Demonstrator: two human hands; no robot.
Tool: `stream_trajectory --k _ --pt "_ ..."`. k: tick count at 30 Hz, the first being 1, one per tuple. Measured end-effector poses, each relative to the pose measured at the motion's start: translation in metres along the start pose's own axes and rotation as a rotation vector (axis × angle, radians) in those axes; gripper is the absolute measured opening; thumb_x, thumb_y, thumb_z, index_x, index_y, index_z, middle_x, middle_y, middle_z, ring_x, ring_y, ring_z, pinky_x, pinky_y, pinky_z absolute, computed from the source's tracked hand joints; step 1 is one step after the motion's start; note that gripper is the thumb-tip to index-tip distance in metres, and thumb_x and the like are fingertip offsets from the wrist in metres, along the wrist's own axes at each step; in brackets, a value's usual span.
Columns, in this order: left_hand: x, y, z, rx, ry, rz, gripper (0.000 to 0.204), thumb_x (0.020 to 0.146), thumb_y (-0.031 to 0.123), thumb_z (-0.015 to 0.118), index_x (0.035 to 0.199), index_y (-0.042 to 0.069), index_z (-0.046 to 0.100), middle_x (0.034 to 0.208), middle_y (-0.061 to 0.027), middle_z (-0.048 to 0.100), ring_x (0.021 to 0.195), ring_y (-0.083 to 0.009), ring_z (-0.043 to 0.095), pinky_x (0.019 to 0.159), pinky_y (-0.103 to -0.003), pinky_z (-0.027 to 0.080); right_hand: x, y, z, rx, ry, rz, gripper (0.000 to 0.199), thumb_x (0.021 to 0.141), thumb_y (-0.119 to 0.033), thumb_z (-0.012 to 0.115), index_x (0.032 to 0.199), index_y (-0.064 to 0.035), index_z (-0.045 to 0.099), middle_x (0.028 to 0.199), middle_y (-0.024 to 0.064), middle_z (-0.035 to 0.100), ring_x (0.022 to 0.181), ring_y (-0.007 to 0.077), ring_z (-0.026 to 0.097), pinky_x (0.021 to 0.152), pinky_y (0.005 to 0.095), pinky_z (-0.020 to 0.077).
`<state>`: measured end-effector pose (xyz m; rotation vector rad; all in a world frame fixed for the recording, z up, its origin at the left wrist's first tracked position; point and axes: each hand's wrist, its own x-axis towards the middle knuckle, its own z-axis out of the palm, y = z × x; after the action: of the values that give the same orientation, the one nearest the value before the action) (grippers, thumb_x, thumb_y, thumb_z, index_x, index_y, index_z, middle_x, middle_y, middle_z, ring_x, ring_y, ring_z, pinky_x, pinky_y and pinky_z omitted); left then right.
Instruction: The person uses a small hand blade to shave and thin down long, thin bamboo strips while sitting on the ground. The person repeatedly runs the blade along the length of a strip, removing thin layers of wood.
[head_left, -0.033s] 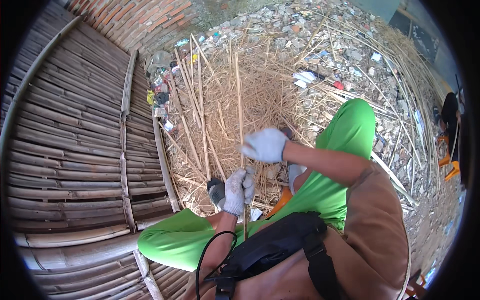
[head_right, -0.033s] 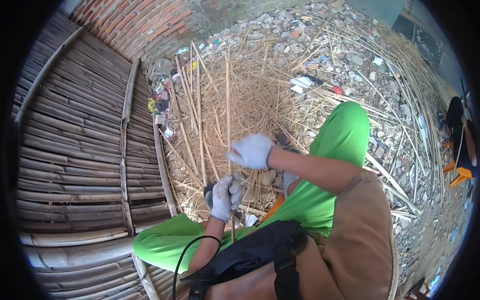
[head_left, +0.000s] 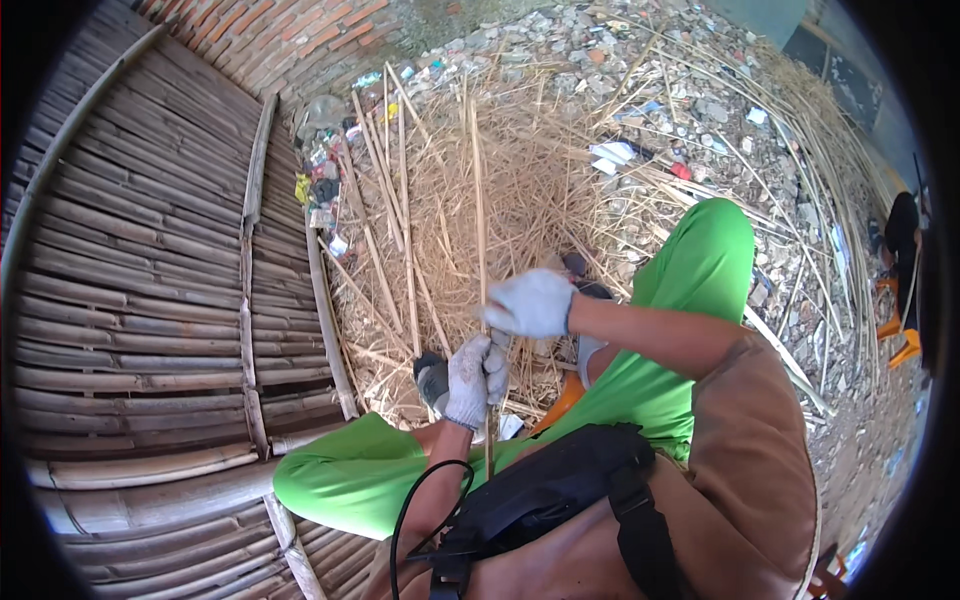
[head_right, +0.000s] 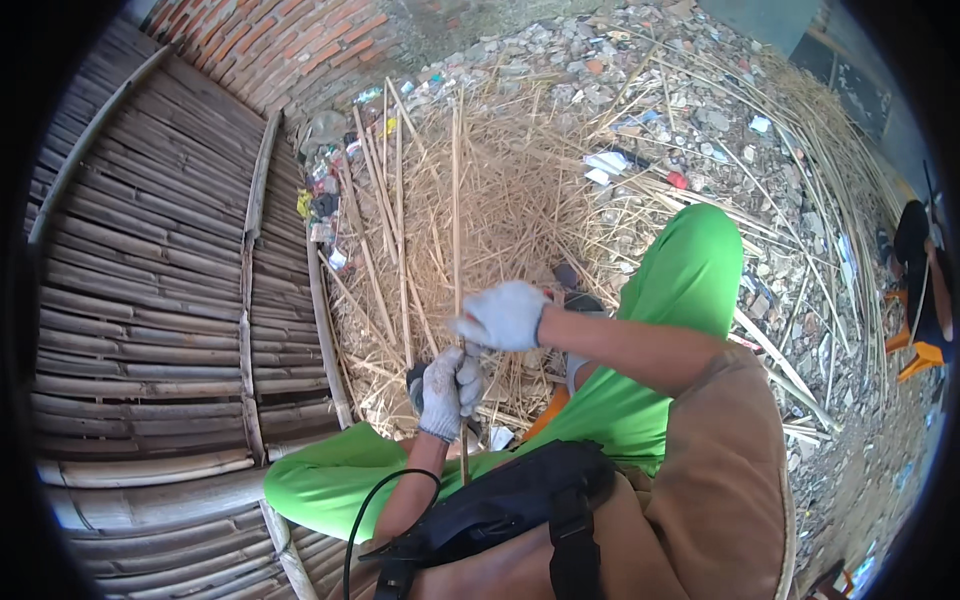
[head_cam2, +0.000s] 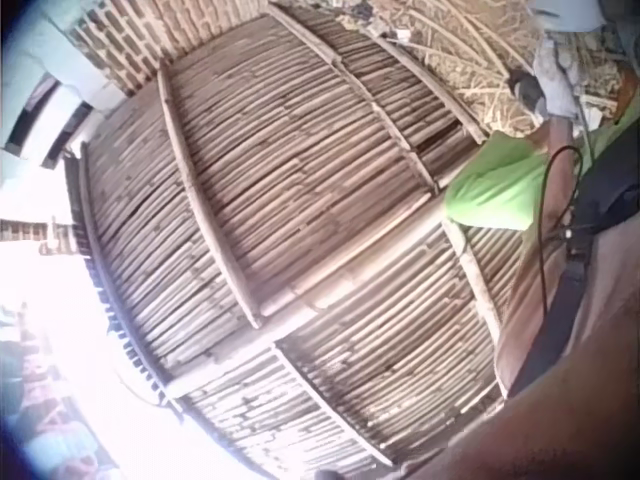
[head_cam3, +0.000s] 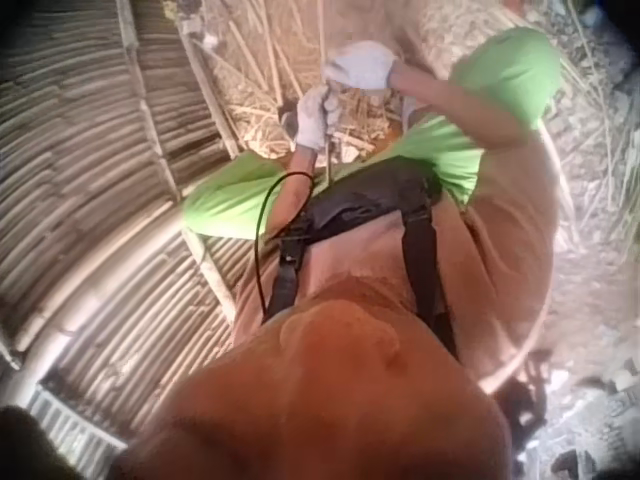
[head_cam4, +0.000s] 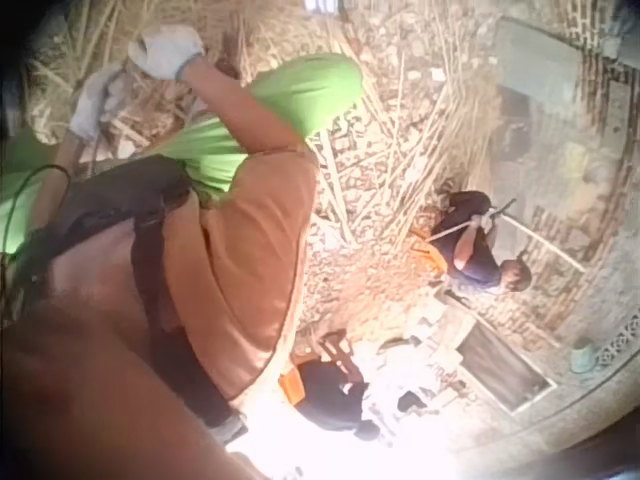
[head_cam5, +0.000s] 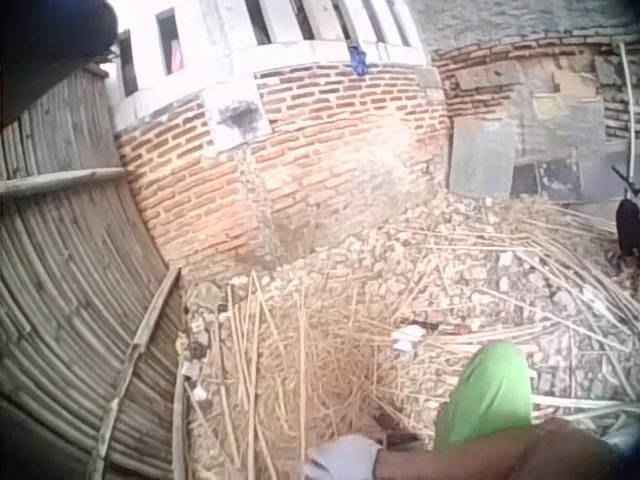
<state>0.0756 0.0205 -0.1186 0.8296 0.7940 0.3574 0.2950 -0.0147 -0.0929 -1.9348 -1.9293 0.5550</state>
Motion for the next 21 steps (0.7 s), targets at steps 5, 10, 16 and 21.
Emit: stream_trajectory --k 5,10,16,21 --pt "0.001 -0.004 -0.005 -0.003 -0.004 0.001 0.034 0.114 0.037 0.051 0.117 0.004 0.062 0.067 0.0020 0.044 0.042 -0.0106 0.039 0.035 -0.027 0.030 -0.001 -0.004 -0.002 -0.042 -0.057 0.012 0.065 0.111 -0.064 0.040 0.103 -0.0053 0.068 0.086 0.0233 0.077 0.081 0.0428 0.077 0.074 0.0558 0.0623" --pt "-0.004 0.000 0.001 -0.026 -0.019 -0.015 0.032 0.114 0.034 0.052 0.119 0.004 0.061 0.068 0.0021 0.046 0.043 -0.0102 0.040 0.034 -0.027 0.031 0.017 0.021 -0.023 -0.052 0.066 0.065 0.067 0.111 -0.064 0.037 0.103 -0.0051 0.069 0.090 0.0245 0.077 0.083 0.0442 0.077 0.074 0.0563 0.0617" --pt "-0.021 -0.002 0.014 0.145 -0.028 0.022 0.032 0.114 0.033 0.051 0.120 0.004 0.061 0.070 0.0014 0.048 0.045 -0.0109 0.044 0.035 -0.027 0.034 0.049 0.073 -0.066 -0.053 0.197 0.190 0.069 0.111 -0.064 0.035 0.107 -0.0056 0.072 0.101 0.0263 0.077 0.098 0.0472 0.075 0.090 0.0583 0.0586" --pt "-0.024 -0.004 0.024 0.197 -0.055 0.037 0.034 0.114 0.034 0.051 0.121 0.002 0.061 0.071 0.0007 0.049 0.045 -0.0110 0.044 0.035 -0.028 0.035 0.059 0.112 -0.097 -0.084 0.262 0.215 0.070 0.111 -0.066 0.035 0.109 -0.0064 0.072 0.104 0.0262 0.077 0.099 0.0480 0.074 0.092 0.0576 0.0583"
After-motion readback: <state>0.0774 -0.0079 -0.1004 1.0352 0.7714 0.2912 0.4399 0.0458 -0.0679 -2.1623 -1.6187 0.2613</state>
